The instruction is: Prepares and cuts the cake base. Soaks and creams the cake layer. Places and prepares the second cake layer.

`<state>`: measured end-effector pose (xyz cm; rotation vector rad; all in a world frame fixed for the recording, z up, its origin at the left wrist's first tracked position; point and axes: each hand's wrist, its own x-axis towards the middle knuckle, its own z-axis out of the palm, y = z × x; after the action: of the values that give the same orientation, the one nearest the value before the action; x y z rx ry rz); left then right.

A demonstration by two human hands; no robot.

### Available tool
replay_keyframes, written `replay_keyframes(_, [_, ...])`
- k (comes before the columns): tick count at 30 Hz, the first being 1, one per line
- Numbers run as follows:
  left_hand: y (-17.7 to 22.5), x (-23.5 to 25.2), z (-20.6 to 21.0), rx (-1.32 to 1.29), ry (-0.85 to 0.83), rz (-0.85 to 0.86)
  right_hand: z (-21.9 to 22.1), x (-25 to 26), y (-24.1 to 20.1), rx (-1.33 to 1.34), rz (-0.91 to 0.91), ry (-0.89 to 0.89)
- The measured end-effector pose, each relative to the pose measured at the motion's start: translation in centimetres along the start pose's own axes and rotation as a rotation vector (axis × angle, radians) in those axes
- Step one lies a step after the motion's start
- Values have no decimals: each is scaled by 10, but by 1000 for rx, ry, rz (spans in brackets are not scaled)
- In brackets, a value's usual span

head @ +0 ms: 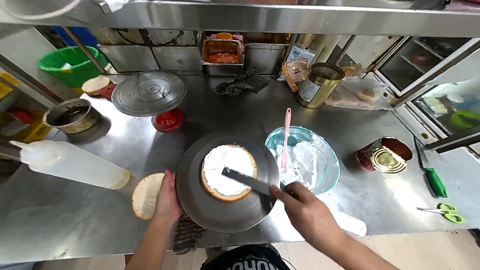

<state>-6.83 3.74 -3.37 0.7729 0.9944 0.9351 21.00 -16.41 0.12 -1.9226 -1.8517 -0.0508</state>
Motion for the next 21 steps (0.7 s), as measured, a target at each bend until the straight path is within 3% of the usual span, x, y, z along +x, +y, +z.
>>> replay_keyframes(2, [2, 12, -3, 96, -21, -15, 0, 3, 9, -68, 46, 16])
replay_keyframes(5, [6, 22, -6, 146, -8, -55, -9, -3, -3, 182, 142, -157])
replay_keyframes(8, [16, 34, -2, 243, -73, -46, 3, -8, -7, 17, -12, -8])
replay_keyframes(10, [28, 47, 6, 295, -132, -35, 4, 2, 6, -89, 16, 53])
replay_keyframes(13, [43, 72, 20, 375, -167, -39, -5, 6, 3, 69, 128, -82])
replay_keyframes(15, [50, 80, 24, 476, -194, -80, -4, -1, -7, 113, 62, -111])
replay_keyframes(17, [49, 79, 25, 534, -176, -89, 2, 0, -2, -34, -29, 5])
replay_keyframes(21, [20, 31, 6, 419, 24, 17, -4, -2, 11, -13, 117, -39])
